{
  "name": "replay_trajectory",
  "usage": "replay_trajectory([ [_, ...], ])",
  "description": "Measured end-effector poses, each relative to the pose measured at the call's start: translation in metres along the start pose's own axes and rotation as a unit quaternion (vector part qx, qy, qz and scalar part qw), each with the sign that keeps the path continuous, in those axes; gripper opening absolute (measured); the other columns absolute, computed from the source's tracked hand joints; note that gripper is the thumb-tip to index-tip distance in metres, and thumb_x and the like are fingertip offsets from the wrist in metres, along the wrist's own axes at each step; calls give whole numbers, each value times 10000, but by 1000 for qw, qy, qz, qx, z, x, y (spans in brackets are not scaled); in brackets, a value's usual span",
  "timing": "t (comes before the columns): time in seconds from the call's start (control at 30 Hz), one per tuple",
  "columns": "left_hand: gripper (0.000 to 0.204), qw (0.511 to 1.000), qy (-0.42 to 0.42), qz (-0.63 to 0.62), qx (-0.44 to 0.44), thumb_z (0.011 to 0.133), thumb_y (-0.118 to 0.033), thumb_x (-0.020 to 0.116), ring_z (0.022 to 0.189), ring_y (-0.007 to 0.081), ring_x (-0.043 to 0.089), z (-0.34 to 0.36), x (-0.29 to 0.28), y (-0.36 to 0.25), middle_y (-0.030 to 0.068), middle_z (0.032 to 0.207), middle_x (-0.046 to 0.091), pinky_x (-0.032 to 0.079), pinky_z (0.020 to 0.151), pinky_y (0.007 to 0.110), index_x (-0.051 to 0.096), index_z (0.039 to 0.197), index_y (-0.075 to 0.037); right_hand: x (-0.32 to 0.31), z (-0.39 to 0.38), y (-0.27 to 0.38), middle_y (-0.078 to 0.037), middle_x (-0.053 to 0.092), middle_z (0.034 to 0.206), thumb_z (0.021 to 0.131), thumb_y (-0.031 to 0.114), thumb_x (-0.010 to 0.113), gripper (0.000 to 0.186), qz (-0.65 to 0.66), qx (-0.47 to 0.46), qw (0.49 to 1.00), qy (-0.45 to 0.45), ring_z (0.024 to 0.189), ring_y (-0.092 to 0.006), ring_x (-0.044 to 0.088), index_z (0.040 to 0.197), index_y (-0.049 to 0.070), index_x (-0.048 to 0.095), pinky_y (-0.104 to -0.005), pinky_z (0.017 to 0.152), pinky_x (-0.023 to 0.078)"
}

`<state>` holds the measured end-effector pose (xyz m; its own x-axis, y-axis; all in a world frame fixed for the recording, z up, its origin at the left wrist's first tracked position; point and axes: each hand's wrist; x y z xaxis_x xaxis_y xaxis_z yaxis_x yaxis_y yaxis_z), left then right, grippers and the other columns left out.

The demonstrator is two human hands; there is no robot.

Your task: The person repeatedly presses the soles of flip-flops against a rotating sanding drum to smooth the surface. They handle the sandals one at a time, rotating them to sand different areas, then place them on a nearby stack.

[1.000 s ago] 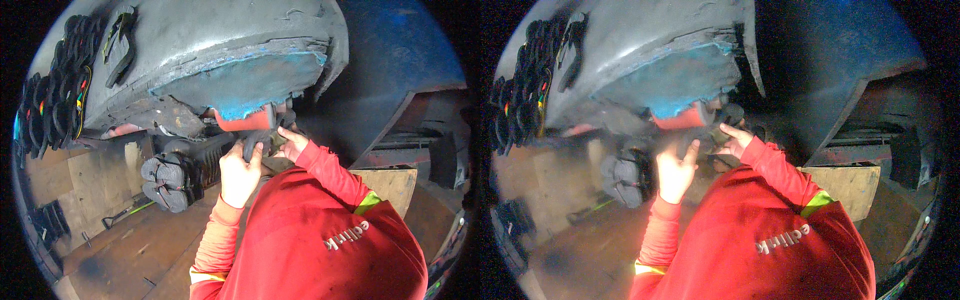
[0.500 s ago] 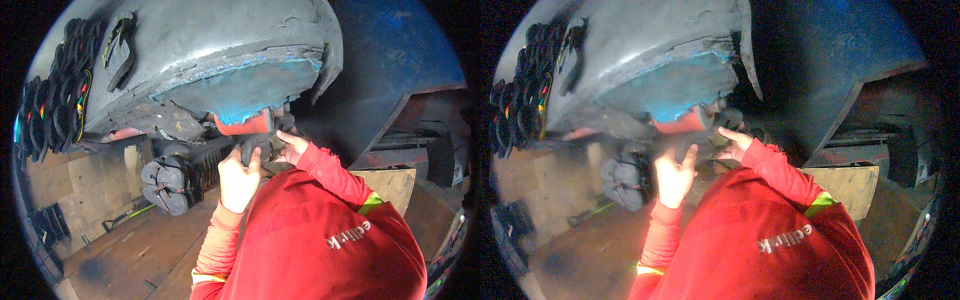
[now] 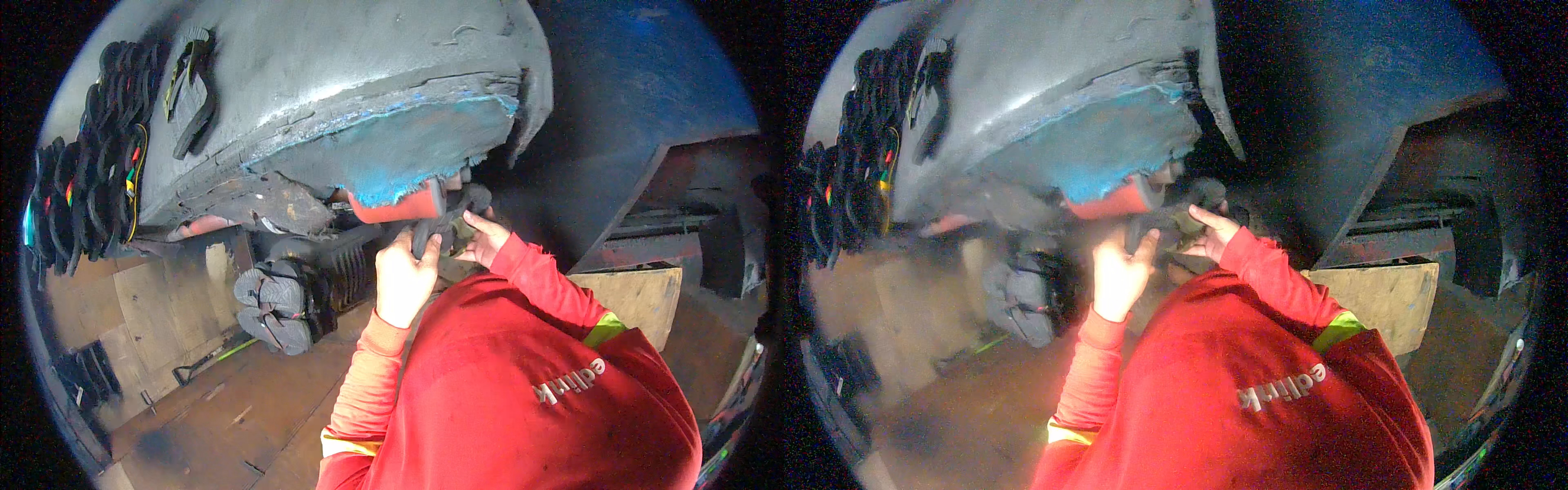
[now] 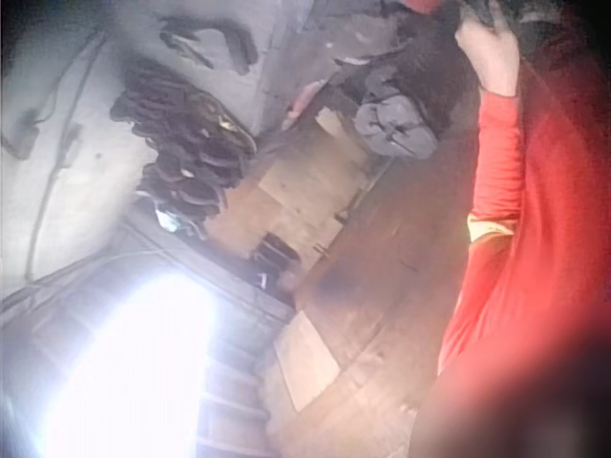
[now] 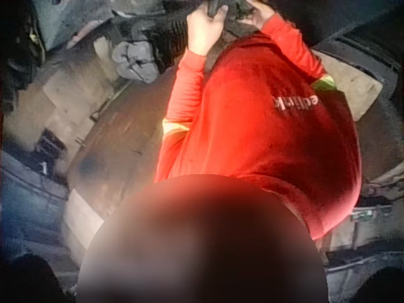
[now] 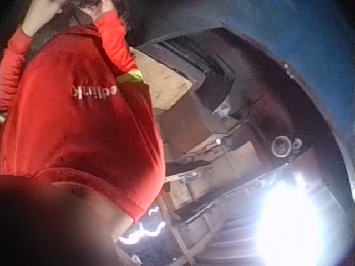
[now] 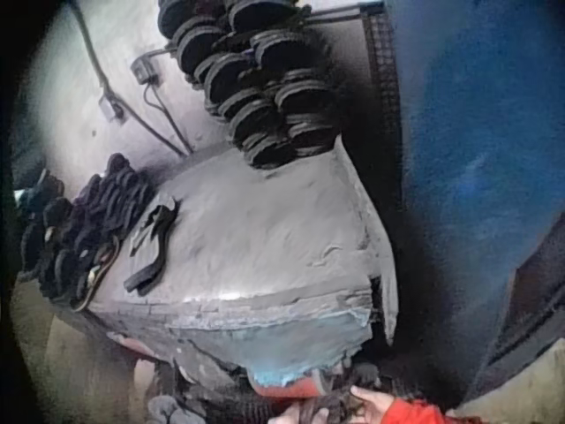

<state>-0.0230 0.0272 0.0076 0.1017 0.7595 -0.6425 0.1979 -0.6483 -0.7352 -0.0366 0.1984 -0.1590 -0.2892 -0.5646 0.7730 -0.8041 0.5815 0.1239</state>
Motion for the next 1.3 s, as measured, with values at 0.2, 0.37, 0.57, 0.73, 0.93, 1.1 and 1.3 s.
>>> replay_trajectory([
  [0.2,190,998,-56,-23,5,891,-134,682,729,435,690,-21,-27,-9,273,768,662,527,608,424,656,912,53,27,-2,-5,-120,625,1312,953,356,685,484,-22,18,995,99,1200,-329,602,1323,66,570,-524,1018,511],
  [0.37,184,999,-50,-12,0,890,-110,679,748,396,717,-36,-49,-17,251,818,690,546,637,409,661,980,49,46,-1,-16,-125,636,1309,998,353,618,442,-26,-6,988,150,1196,-319,613,1326,61,571,-496,1007,508],
  [0.57,190,999,-34,-4,26,890,-123,681,750,428,698,-17,-28,-12,261,802,674,545,635,429,650,960,51,29,2,-4,-115,631,1312,994,353,620,446,-16,20,989,147,1223,-311,596,1342,78,566,-501,1045,488],
  [0.73,196,1000,-17,-24,-2,870,-131,691,703,430,689,-8,-26,-8,269,731,645,526,600,431,636,886,56,29,-7,1,-97,658,1250,987,355,635,423,-21,20,998,64,1160,-309,626,1292,68,573,-549,975,520],
  [0.93,175,998,-38,-42,-7,874,-112,662,708,426,687,-35,-53,-19,268,750,653,526,618,421,631,907,57,58,-17,-2,-105,636,1300,1005,289,614,394,-42,17,991,128,1206,-312,610,1351,120,527,-599,996,495],
  [1.1,151,999,-38,2,-4,889,-94,652,735,416,691,-69,-80,-43,259,813,668,533,644,422,627,943,44,75,-36,-29,-109,561,1400,1017,242,592,511,-17,21,988,149,1318,-349,521,1485,228,386,-664,966,482],
  [1.3,212,1000,-19,8,-4,887,-81,653,747,425,694,-83,-80,-52,266,831,669,549,659,421,635,1045,60,71,-44,-27,-75,527,1442,1012,259,595,537,-8,60,990,131,1351,-312,489,1506,238,386,-563,899,538],
])
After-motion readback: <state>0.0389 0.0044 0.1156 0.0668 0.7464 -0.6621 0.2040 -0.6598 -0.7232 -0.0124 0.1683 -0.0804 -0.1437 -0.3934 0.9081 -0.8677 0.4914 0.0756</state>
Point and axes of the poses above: each hand's wrist, its own z-axis towards the middle knuckle, its own x-axis out of the palm, y = z × x
